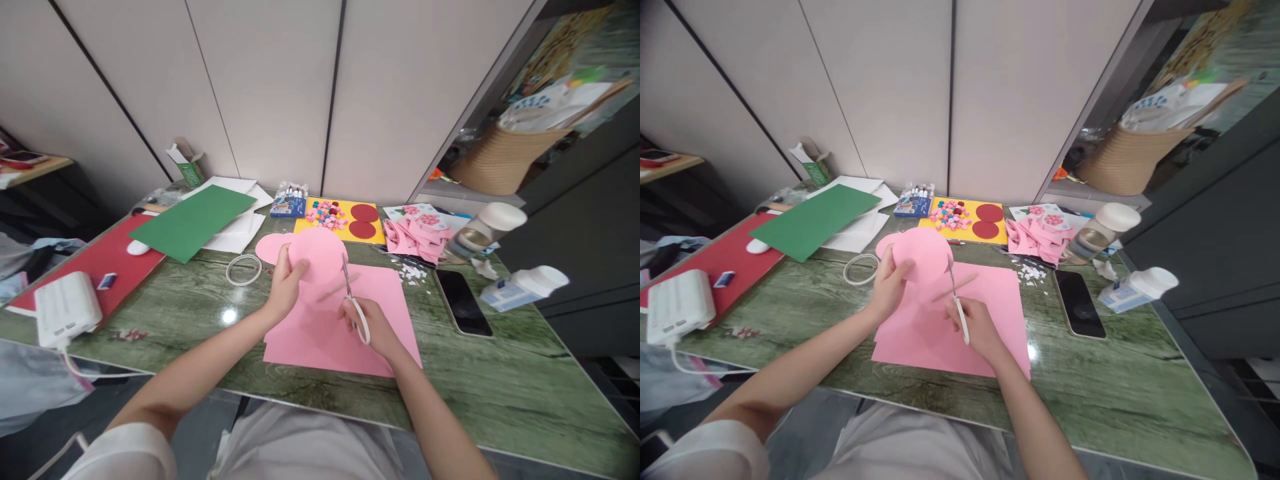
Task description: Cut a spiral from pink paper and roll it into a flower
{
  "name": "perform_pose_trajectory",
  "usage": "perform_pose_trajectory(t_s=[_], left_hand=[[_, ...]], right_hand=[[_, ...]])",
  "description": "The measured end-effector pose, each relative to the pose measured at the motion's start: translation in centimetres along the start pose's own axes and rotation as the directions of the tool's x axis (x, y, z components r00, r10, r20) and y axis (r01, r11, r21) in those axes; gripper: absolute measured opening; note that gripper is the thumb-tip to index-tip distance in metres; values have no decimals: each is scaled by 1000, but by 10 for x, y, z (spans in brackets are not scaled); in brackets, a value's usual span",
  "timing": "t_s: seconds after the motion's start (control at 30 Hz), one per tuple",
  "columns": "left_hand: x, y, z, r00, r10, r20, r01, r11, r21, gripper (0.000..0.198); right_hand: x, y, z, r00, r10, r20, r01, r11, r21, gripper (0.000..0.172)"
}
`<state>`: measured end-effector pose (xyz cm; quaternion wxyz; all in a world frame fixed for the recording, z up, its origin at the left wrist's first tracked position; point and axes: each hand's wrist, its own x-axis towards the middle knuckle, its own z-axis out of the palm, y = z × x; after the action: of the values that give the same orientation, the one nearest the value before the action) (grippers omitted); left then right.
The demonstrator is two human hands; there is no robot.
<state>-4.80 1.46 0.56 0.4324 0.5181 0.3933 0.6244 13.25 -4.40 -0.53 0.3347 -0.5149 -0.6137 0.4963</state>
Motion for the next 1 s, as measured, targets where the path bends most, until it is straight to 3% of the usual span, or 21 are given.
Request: perform_pose_trajectory(t_s=[0.7, 1.0], left_hand=[[1, 5, -1, 999, 39, -34, -37, 997, 62, 23], [2, -2, -1, 1000, 1, -11, -1, 999, -50, 22]], right_hand=[[1, -1, -1, 1000, -1, -5, 1, 1000, -4, 42], [1, -1, 0, 1000, 4, 5, -4, 1000, -13, 43]])
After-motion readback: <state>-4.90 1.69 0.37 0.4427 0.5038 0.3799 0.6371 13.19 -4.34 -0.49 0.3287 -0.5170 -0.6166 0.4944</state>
